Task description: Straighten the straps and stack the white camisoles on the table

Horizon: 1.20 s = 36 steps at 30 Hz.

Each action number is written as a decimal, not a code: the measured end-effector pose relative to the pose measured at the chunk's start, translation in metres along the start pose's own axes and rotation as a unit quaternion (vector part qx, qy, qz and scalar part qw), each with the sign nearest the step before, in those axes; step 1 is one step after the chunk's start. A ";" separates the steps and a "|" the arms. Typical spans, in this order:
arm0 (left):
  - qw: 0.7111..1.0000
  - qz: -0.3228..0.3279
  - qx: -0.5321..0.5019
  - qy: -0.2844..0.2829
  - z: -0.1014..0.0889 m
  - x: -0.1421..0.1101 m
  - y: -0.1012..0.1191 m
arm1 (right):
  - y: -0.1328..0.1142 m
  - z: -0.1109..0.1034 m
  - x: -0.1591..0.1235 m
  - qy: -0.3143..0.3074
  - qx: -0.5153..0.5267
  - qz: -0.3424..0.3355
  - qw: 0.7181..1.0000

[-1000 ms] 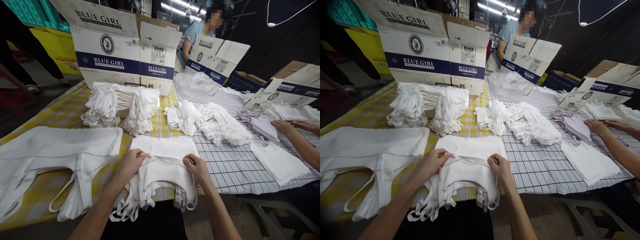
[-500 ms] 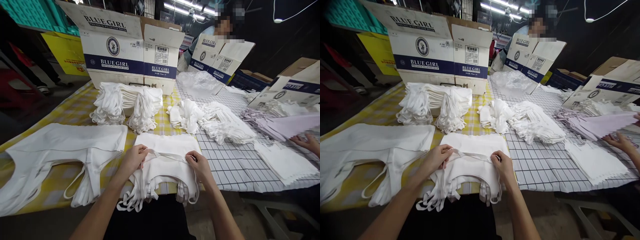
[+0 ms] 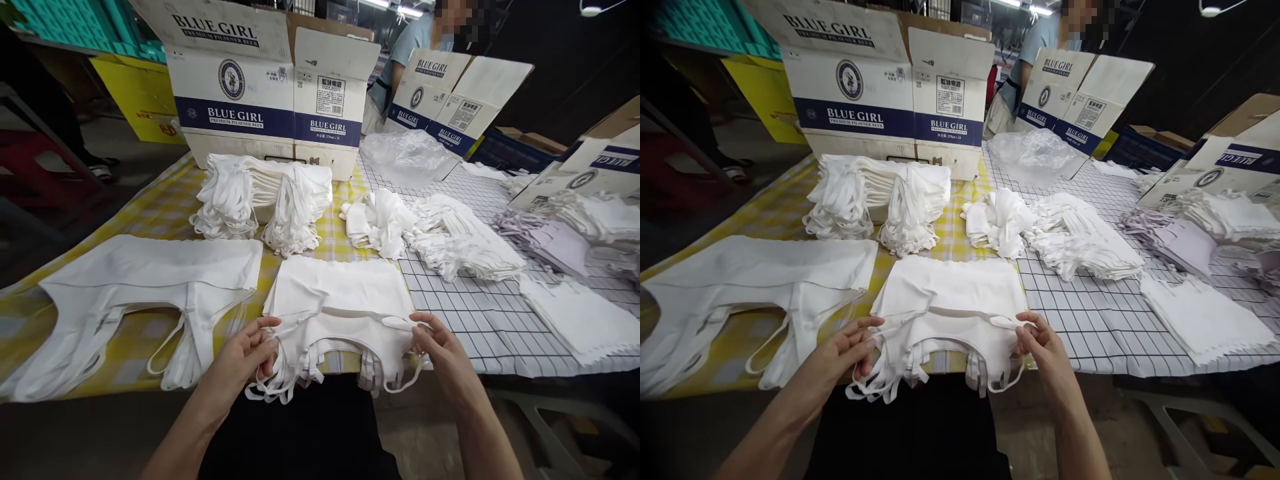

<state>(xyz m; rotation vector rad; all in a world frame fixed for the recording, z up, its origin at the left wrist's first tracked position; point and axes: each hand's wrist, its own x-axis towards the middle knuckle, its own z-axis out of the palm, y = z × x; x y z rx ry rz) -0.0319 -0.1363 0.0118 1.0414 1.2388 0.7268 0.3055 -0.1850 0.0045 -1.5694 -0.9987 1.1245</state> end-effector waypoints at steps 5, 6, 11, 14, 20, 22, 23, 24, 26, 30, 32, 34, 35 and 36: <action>1.000 0.014 -0.004 0.025 0.005 -0.004 -0.011 | -0.009 -0.003 -0.009 -0.031 0.008 0.001 0.999; 1.000 0.015 0.001 0.026 0.004 -0.004 -0.013 | -0.012 -0.003 -0.010 -0.037 0.002 0.001 0.999; 0.999 0.005 0.049 0.001 0.000 -0.003 -0.016 | -0.024 -0.001 -0.016 -0.079 -0.025 0.011 0.997; 0.997 0.020 0.063 0.028 0.004 -0.006 -0.016 | -0.024 -0.001 -0.018 -0.114 -0.018 0.017 0.993; 0.981 0.029 0.190 0.021 0.004 -0.015 -0.013 | -0.029 -0.006 -0.029 -0.226 -0.047 0.030 0.972; 0.955 0.028 0.295 0.018 -0.003 -0.011 -0.009 | -0.033 -0.011 -0.029 -0.278 -0.106 0.022 0.955; 0.938 0.036 0.345 0.028 -0.006 -0.006 -0.006 | -0.034 -0.014 -0.027 -0.276 -0.137 0.009 0.951; 0.919 0.053 0.388 0.046 -0.008 0.001 -0.002 | -0.033 -0.017 -0.022 -0.252 -0.166 -0.008 0.953; 0.879 0.100 0.456 0.091 -0.009 0.019 0.008 | -0.028 -0.021 -0.004 -0.145 -0.206 -0.040 0.967; 0.801 0.134 0.557 0.174 0.003 0.061 0.026 | -0.009 -0.018 0.047 0.091 -0.248 -0.071 0.962; 0.771 0.117 0.594 0.196 0.010 0.078 0.032 | -0.002 -0.010 0.069 0.141 -0.273 -0.068 0.949; 0.751 0.099 0.620 0.205 0.014 0.089 0.034 | 0.004 -0.002 0.085 0.159 -0.298 -0.063 0.939; 0.744 0.094 0.627 0.210 0.016 0.092 0.034 | 0.006 0.002 0.090 0.167 -0.310 -0.059 0.934; 0.737 0.093 0.633 0.219 0.016 0.094 0.033 | 0.008 0.006 0.094 0.177 -0.319 -0.054 0.930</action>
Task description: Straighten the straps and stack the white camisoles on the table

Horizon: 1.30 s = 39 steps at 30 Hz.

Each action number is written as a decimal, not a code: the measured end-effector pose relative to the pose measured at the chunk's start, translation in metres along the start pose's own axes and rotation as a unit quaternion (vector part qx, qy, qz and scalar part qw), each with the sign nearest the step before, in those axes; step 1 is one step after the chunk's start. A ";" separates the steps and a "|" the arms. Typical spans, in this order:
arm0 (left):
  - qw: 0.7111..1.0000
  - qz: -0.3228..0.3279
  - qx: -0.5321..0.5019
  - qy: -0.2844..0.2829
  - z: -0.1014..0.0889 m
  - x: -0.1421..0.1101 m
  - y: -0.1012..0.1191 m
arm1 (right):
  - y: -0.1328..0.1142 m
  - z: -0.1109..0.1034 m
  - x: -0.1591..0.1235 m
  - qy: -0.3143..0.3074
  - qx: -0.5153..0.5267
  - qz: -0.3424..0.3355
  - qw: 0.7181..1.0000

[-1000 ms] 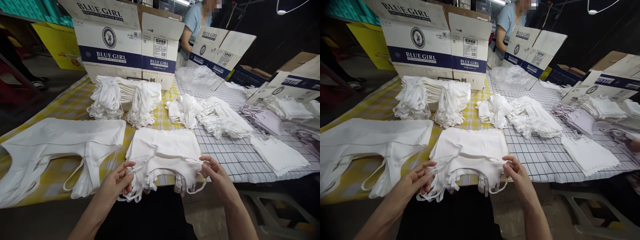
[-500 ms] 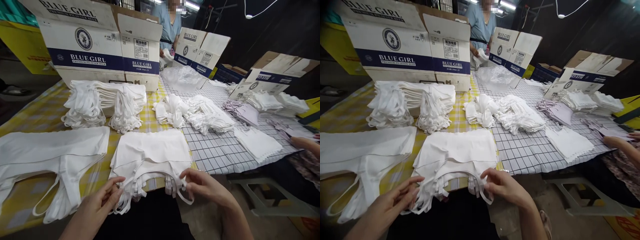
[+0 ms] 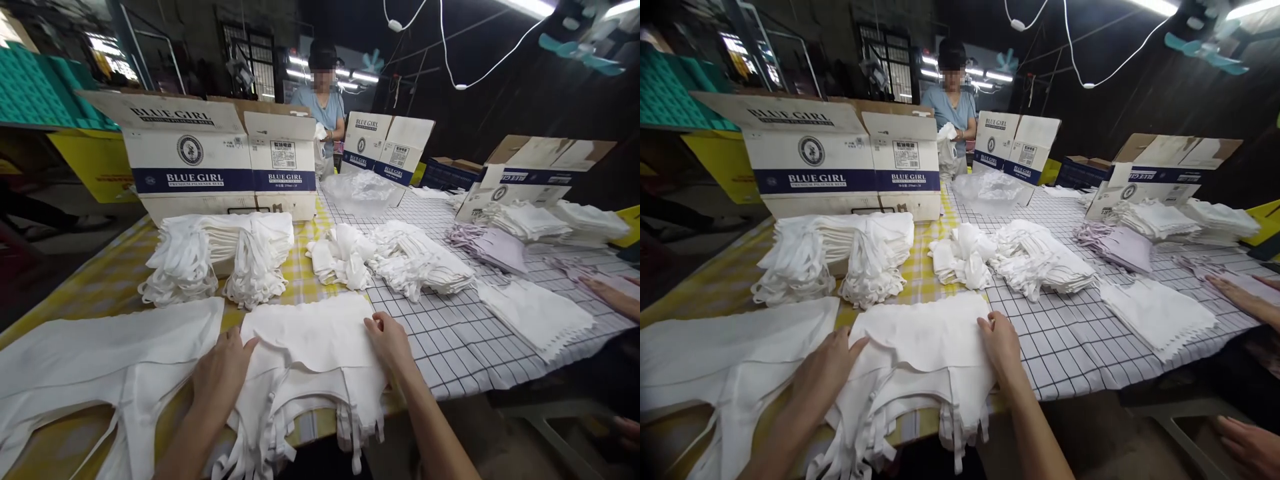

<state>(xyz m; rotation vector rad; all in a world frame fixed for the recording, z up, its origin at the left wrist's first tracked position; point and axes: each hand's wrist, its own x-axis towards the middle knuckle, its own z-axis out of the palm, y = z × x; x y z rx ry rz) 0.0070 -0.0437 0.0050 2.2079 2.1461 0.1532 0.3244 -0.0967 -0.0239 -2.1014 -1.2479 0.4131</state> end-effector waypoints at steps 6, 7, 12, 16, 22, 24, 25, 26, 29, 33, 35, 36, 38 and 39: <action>0.995 0.012 0.028 0.097 0.013 0.001 -0.002 | 0.001 0.020 0.000 0.069 0.000 -0.018 0.997; 0.994 0.013 0.026 0.107 0.015 0.002 -0.002 | 0.001 0.022 -0.001 0.084 0.005 -0.035 0.996; 0.992 0.014 0.027 0.126 0.022 0.011 -0.001 | 0.002 0.028 -0.005 0.141 -0.008 -0.099 0.985; 0.994 -0.015 -0.024 0.106 0.023 0.024 -0.003 | 0.000 0.031 -0.008 0.169 -0.005 -0.116 0.979; 0.992 -0.073 -0.103 0.023 0.017 0.039 -0.006 | -0.001 0.030 -0.006 0.144 0.022 -0.061 0.987; 0.992 -0.067 -0.098 0.033 0.018 0.039 -0.005 | 0.000 0.028 -0.005 0.124 0.021 -0.031 0.992; 0.993 -0.059 -0.089 0.050 0.019 0.038 -0.005 | 0.001 0.027 -0.004 0.114 0.020 -0.018 0.993; 0.993 -0.045 -0.076 0.072 0.020 0.036 -0.004 | 0.001 0.026 -0.003 0.104 0.019 -0.008 0.994; 0.991 0.001 -0.033 0.133 0.026 0.032 -0.003 | -0.001 0.023 -0.003 0.083 0.017 -0.001 0.996; 0.985 0.035 0.028 0.168 0.031 0.028 -0.003 | -0.007 0.023 -0.005 0.113 0.028 -0.037 0.992; 0.982 0.043 0.047 0.178 0.033 0.026 -0.004 | -0.009 0.024 -0.006 0.127 0.026 -0.050 0.990; 0.981 0.047 0.052 0.181 0.034 0.025 -0.005 | -0.009 0.024 -0.006 0.126 0.021 -0.051 0.991; 0.980 0.048 0.052 0.184 0.036 0.025 -0.006 | -0.009 0.023 -0.004 0.112 0.013 -0.045 0.993; 0.981 0.046 0.049 0.184 0.037 0.024 -0.007 | -0.009 0.022 -0.003 0.103 0.012 -0.035 0.994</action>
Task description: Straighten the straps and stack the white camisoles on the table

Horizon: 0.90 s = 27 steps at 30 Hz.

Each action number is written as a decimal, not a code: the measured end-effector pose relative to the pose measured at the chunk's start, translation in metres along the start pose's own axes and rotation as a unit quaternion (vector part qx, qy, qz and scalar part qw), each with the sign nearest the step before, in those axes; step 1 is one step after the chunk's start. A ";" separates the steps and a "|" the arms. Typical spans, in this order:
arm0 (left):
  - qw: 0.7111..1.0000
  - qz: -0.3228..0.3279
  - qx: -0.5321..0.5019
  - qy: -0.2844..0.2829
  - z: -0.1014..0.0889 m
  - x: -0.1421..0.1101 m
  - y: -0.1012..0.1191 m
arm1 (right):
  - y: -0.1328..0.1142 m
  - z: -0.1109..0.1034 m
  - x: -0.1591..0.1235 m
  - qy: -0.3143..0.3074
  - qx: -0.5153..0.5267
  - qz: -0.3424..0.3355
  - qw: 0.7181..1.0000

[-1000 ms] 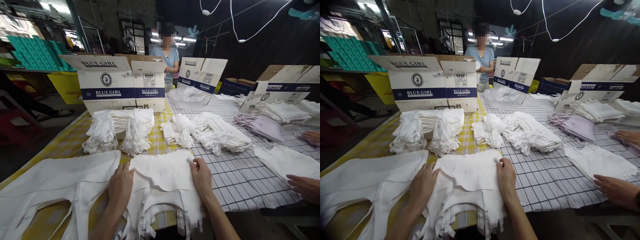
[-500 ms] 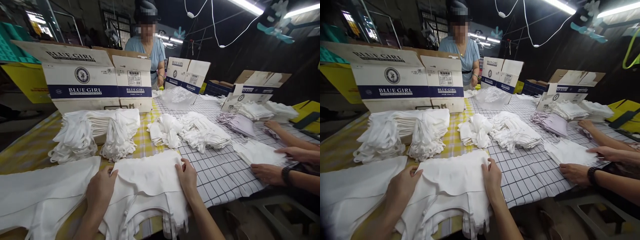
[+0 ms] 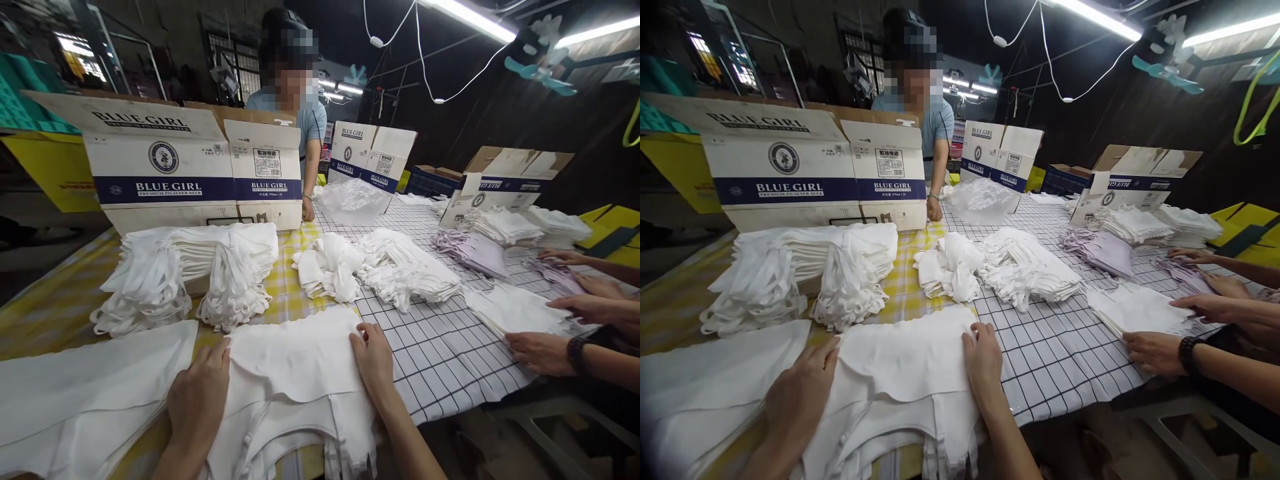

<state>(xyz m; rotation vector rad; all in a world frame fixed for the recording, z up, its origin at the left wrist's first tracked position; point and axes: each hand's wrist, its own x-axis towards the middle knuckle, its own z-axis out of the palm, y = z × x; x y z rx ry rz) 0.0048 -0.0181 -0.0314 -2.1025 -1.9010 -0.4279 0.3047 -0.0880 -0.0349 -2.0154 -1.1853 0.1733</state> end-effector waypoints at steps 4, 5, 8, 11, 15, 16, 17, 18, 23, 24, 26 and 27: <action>1.000 0.002 -0.004 0.000 0.002 0.001 -0.001 | 0.004 0.001 0.008 -0.018 0.005 0.046 0.999; 1.000 0.004 -0.002 -0.004 0.003 0.001 -0.001 | 0.004 0.002 0.010 -0.018 0.006 0.048 0.999; 1.000 -0.001 -0.004 -0.022 0.004 0.005 -0.002 | 0.006 0.006 0.016 -0.016 0.019 0.041 0.999; 1.000 -0.004 -0.008 -0.019 0.005 0.008 -0.003 | 0.006 0.007 0.021 -0.025 0.057 0.034 0.997; 1.000 0.003 -0.003 0.023 0.002 0.010 -0.002 | 0.003 0.005 0.020 -0.024 0.072 -0.004 0.997; 1.000 0.005 -0.006 0.030 0.001 0.010 -0.002 | 0.003 0.005 0.019 -0.020 0.064 -0.016 0.998; 0.999 0.009 -0.010 0.034 0.001 0.010 -0.002 | 0.002 0.004 0.017 -0.014 0.054 -0.028 0.998; 0.999 0.014 -0.017 0.034 0.001 0.010 -0.003 | 0.001 0.004 0.015 -0.009 0.042 -0.039 0.998; 0.996 0.030 -0.087 0.012 0.004 0.007 -0.007 | 0.001 0.003 0.008 0.039 0.018 -0.073 0.996; 0.995 0.025 -0.098 0.011 0.004 0.007 -0.008 | 0.001 0.003 0.007 0.048 0.026 -0.076 0.996; 0.992 0.013 -0.125 0.021 0.002 0.007 -0.009 | 0.001 0.001 0.005 0.057 0.046 -0.082 0.994; 0.988 0.009 -0.148 0.031 -0.001 0.008 -0.008 | 0.000 0.001 0.004 0.058 0.055 -0.084 0.993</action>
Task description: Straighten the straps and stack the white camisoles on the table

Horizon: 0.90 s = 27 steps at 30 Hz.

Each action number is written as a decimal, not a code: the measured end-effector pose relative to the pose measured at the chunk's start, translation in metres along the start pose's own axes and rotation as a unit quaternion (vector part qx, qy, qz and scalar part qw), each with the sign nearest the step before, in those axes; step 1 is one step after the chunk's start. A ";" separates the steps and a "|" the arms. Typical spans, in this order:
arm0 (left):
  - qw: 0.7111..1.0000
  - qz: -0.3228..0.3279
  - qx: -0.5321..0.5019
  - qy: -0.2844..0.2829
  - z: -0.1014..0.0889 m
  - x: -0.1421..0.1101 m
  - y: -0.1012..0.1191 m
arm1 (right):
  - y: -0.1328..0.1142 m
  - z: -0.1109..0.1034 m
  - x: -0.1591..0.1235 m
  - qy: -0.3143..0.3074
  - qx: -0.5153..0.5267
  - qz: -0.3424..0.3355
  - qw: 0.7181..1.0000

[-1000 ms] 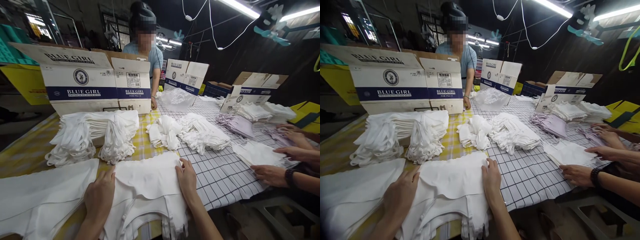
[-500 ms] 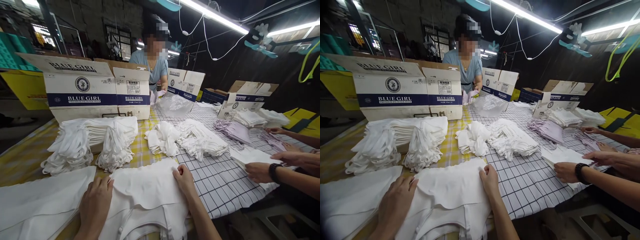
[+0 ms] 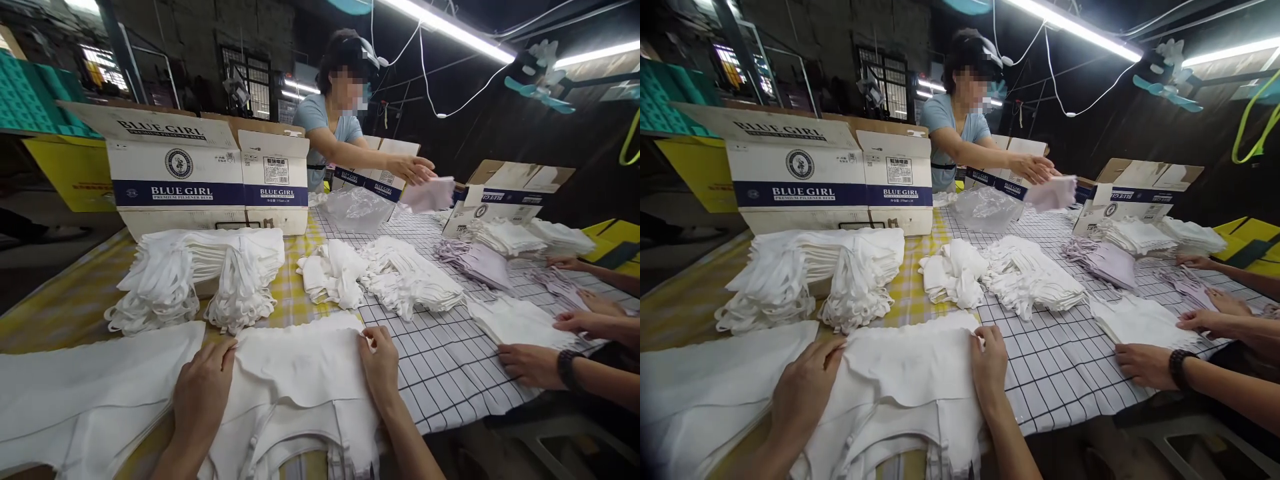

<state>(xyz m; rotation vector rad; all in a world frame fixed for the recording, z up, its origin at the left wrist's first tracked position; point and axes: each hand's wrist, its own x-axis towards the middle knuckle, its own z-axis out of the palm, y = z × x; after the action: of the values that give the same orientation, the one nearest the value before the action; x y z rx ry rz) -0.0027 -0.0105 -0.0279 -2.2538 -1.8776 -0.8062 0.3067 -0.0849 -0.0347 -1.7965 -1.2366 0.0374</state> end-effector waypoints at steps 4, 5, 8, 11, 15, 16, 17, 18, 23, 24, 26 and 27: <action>0.990 -0.041 -0.132 0.012 -0.010 0.003 0.005 | -0.002 -0.003 -0.004 -0.019 0.032 0.027 0.999; 0.984 -0.071 -0.161 -0.003 -0.012 0.004 0.006 | -0.001 -0.003 -0.005 -0.027 0.042 0.039 0.998; 0.963 -0.149 -0.216 -0.060 -0.011 0.005 0.004 | 0.001 -0.003 -0.004 -0.064 0.076 0.070 0.993; 0.958 -0.160 -0.219 -0.095 -0.007 0.007 0.003 | 0.006 -0.003 -0.001 -0.093 0.108 0.084 0.986; 0.970 -0.151 -0.146 -0.123 -0.004 0.010 0.005 | 0.009 -0.007 0.003 -0.090 0.123 0.074 0.986; 0.972 -0.150 -0.128 -0.128 -0.003 0.011 0.005 | 0.008 -0.008 0.003 -0.088 0.126 0.075 0.985; 0.973 -0.150 -0.114 -0.131 -0.002 0.012 0.005 | 0.007 -0.010 0.003 -0.087 0.131 0.080 0.984; 0.974 -0.152 -0.101 -0.134 -0.001 0.013 0.004 | 0.006 -0.011 0.004 -0.087 0.139 0.086 0.983; 0.971 -0.170 -0.078 -0.147 0.006 0.017 -0.006 | 0.004 -0.010 0.007 -0.107 0.155 0.106 0.976; 0.970 -0.174 -0.079 -0.149 0.008 0.018 -0.008 | 0.005 -0.009 0.009 -0.109 0.149 0.109 0.977; 0.968 -0.179 -0.084 -0.152 0.012 0.020 -0.013 | 0.006 -0.005 0.013 -0.110 0.137 0.114 0.978; 0.968 -0.180 -0.088 -0.151 0.014 0.020 -0.014 | 0.007 -0.004 0.014 -0.109 0.134 0.115 0.978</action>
<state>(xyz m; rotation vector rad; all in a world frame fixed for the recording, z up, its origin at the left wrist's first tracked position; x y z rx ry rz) -0.0095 0.0165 -0.0341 -2.2743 -2.5026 -0.7252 0.3205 -0.0770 -0.0309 -1.7187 -1.1053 0.5213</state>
